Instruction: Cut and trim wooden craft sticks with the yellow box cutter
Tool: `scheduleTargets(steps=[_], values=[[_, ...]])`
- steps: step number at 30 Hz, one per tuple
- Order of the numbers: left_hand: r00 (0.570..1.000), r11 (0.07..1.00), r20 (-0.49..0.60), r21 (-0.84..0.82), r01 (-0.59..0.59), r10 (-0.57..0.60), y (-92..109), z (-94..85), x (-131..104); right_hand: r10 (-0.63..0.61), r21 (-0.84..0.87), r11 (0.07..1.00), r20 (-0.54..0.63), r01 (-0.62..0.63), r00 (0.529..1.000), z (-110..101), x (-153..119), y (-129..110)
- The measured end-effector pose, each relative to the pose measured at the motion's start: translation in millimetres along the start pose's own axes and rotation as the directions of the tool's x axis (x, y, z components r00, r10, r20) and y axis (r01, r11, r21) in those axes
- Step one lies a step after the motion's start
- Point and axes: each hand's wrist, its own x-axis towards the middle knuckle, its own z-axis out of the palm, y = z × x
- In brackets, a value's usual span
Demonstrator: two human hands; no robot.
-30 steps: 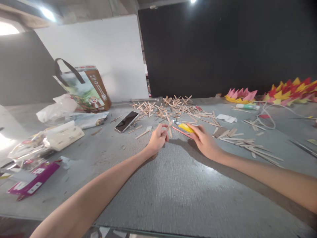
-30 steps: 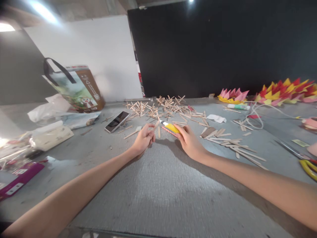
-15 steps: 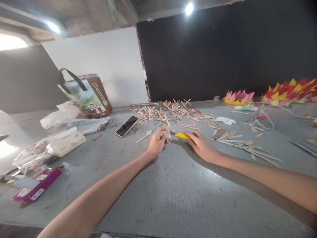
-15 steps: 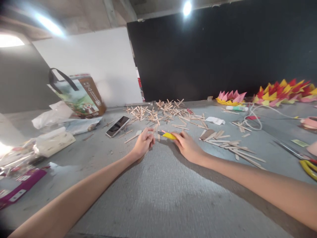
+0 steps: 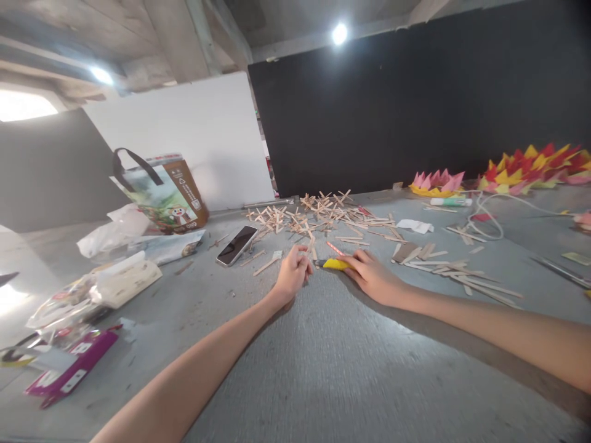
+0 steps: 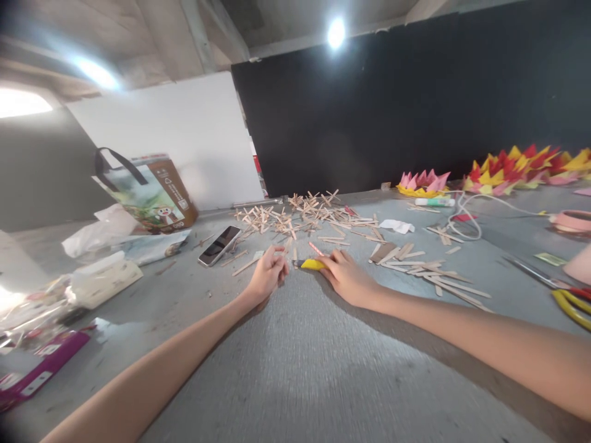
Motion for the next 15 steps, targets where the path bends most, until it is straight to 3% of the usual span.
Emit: scheduleTargets(steps=[15], values=[[0.999,0.996,-0.027,-0.084,0.043,-0.045,2.5,2.7,-1.0,0.010,0.017,1.000,-0.020,-0.010,1.000,0.1,0.2,0.4]])
